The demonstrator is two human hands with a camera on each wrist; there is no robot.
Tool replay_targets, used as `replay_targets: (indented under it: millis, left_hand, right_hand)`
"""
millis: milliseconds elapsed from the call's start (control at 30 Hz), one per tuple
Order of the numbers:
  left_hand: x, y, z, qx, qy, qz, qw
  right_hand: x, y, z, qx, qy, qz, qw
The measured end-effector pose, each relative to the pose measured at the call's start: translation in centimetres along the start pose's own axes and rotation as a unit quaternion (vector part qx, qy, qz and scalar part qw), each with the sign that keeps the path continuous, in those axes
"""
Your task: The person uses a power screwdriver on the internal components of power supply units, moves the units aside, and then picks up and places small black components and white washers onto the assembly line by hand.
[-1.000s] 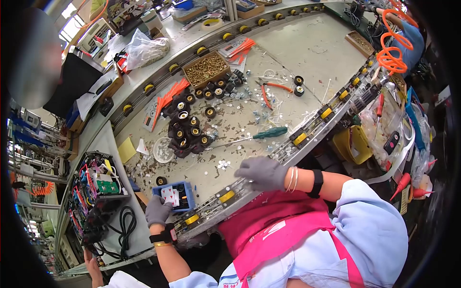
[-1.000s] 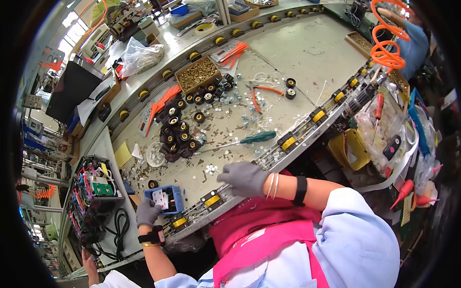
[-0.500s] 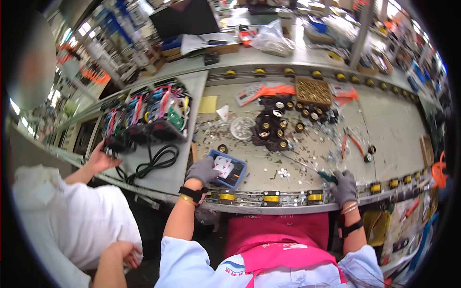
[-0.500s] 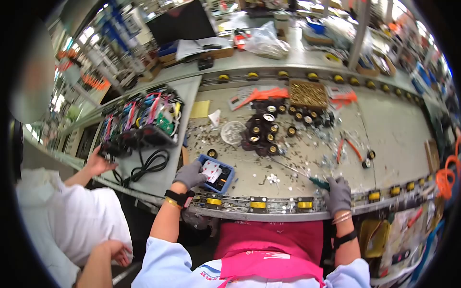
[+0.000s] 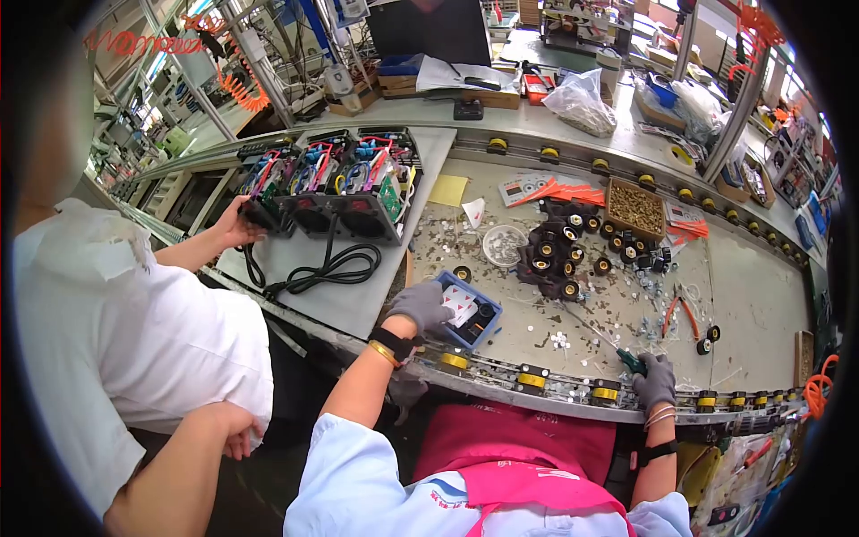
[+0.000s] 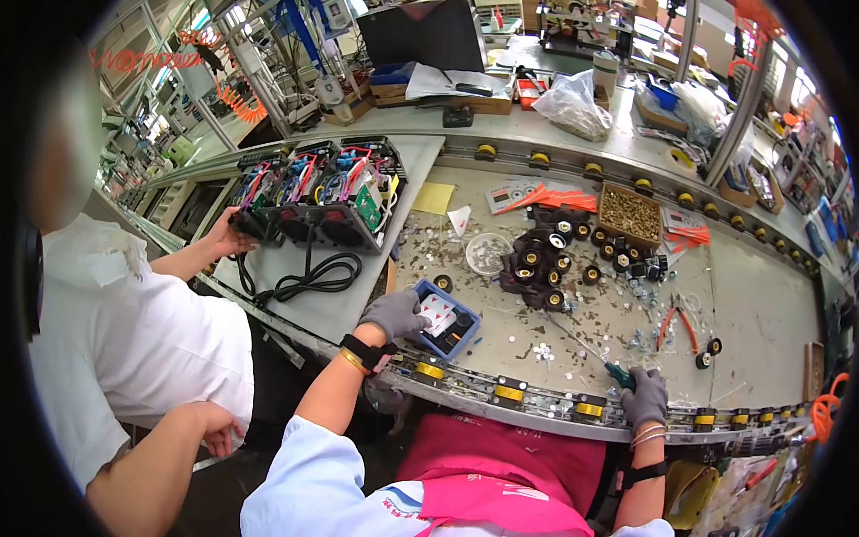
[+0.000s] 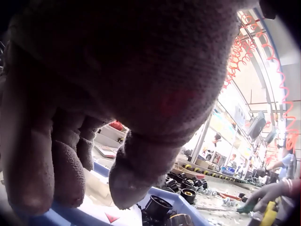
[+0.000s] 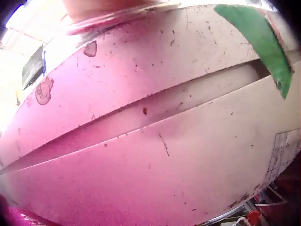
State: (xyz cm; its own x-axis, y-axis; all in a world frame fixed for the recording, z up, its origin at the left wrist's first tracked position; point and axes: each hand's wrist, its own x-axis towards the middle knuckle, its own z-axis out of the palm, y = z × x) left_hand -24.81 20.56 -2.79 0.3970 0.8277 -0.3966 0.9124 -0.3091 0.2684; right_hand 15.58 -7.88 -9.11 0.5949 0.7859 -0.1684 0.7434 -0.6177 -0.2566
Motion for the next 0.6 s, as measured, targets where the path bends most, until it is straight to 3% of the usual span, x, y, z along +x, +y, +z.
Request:
replay_targets:
  millis: [167,267,400,500,600]
  left_hand:
    - [1.1,0.5,0.6,0.035,-0.018,-0.024,0.999]
    - [0.7,0.1,1.0,0.024,0.018,0.001,1.000]
    - [0.0,-0.3,0.9,-0.023,0.067,0.031,0.997]
    - [-1.0,-0.2,0.8,-0.016,0.085,0.039,0.995]
    - [-3.2,1.0,1.8,0.000,0.117,0.044,0.992]
  right_hand:
    - [0.5,0.1,0.4,-0.020,-0.003,-0.011,1.000]
    - [0.9,0.7,1.0,0.068,0.005,0.026,0.997]
    - [0.7,1.2,1.1,0.087,0.121,-0.076,0.986]
    - [-0.1,0.1,0.4,0.177,0.215,-0.135,0.951]
    - [-0.3,-0.2,0.0,0.181,0.264,-0.200,0.926]
